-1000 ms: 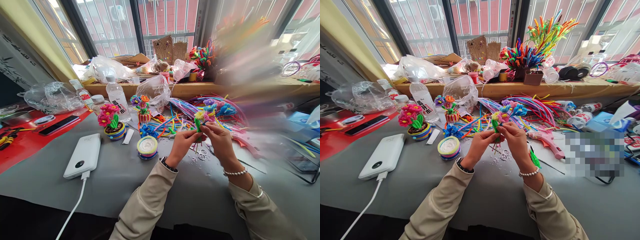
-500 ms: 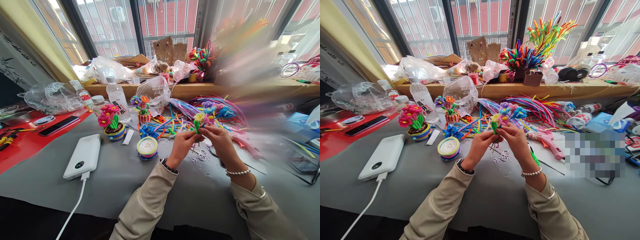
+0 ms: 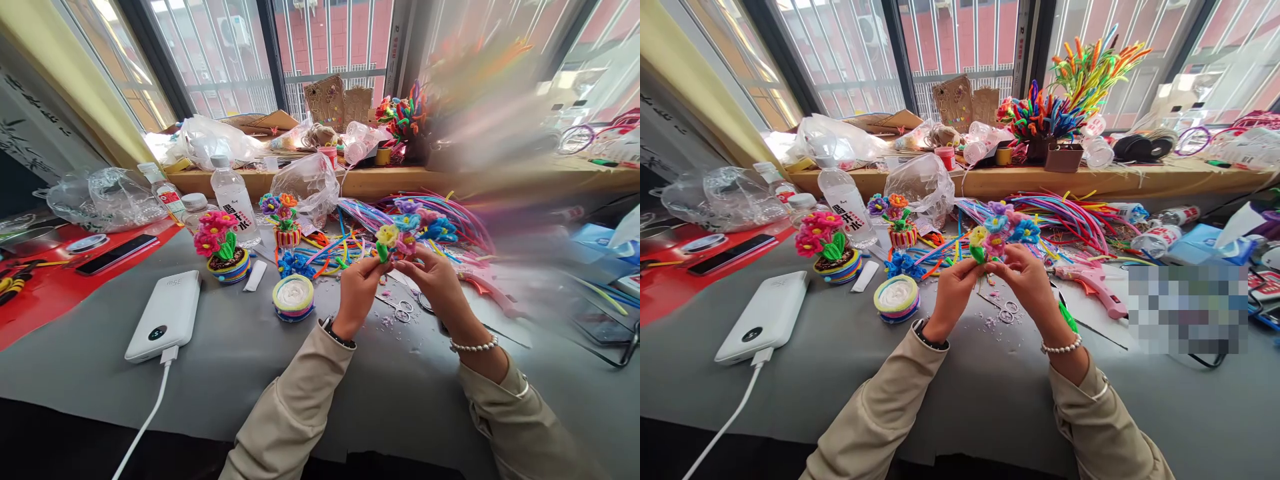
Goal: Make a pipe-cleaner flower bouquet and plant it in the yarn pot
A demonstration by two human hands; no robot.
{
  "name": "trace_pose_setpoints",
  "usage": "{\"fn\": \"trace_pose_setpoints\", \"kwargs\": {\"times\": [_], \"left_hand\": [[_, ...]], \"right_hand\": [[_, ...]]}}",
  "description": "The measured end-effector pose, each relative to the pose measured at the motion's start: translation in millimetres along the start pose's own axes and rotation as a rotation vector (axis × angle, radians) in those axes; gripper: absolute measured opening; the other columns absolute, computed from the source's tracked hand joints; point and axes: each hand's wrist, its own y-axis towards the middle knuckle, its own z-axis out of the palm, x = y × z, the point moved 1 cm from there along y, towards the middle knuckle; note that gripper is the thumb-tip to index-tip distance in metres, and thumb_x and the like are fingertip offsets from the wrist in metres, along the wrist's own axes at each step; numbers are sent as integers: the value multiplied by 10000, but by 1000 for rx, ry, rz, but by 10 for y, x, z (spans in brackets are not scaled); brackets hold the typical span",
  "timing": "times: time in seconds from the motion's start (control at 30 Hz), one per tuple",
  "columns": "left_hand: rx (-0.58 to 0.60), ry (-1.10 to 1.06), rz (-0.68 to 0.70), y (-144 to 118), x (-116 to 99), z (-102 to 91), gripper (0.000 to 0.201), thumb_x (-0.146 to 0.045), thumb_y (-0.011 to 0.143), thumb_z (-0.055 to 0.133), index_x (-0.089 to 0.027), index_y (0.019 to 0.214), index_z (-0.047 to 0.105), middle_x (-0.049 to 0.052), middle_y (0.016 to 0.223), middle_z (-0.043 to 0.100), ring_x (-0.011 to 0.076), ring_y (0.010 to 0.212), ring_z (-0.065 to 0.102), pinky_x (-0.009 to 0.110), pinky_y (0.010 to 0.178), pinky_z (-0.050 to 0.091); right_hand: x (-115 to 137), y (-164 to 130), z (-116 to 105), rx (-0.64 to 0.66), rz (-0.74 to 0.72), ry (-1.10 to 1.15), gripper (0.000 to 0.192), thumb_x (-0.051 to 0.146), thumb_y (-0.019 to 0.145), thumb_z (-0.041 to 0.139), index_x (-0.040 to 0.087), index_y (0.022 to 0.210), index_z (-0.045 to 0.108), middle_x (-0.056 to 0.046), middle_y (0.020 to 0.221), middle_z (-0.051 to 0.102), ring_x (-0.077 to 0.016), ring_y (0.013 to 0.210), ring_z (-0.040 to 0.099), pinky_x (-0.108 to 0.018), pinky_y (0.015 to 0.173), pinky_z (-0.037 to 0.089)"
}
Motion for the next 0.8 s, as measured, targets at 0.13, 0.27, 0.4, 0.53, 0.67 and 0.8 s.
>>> {"fn": "trace_pose_setpoints", "kwargs": {"times": [0.13,0.27,0.4,0.53,0.67,0.8], "left_hand": [[-160,208,107,3,41,-42,186,-270,758,526,-174,812,676,34,782,661,140,716,559,238,688,428],[-283,418,272,7,58,-99,200,-189,768,509,-191,889,668,61,863,674,166,799,595,262,741,447],[-315,520,392,18,51,-133,229,-185,789,479,-201,930,659,68,884,675,168,807,611,268,743,465],[-337,549,441,34,24,-155,241,-194,802,457,-197,935,659,70,891,678,169,819,616,272,756,471],[-367,532,446,41,1,-184,241,-190,799,461,-193,935,659,68,886,679,165,811,616,273,766,471],[-406,433,416,42,-20,-215,218,-188,779,493,-191,912,666,62,886,679,168,835,606,280,790,460]], "right_hand": [[46,-37,-83,-179,-73,92,353,533,680,563,183,717,578,-6,665,544,-109,584,472,-248,549,395],[95,-75,-102,-249,-60,217,373,509,757,492,178,594,544,1,558,492,-91,490,410,-238,450,323],[141,-65,-88,-250,25,388,263,411,738,565,178,617,570,12,555,493,-75,470,394,-217,415,301],[162,-51,-86,-187,18,477,181,331,736,575,182,633,580,19,575,499,-65,478,393,-204,423,309],[154,-47,-91,-195,-21,494,168,270,729,551,182,587,538,30,545,472,-65,468,387,-203,419,299],[66,-17,-104,-341,19,397,149,263,709,507,188,581,493,42,533,455,-69,456,382,-205,426,304]]}}
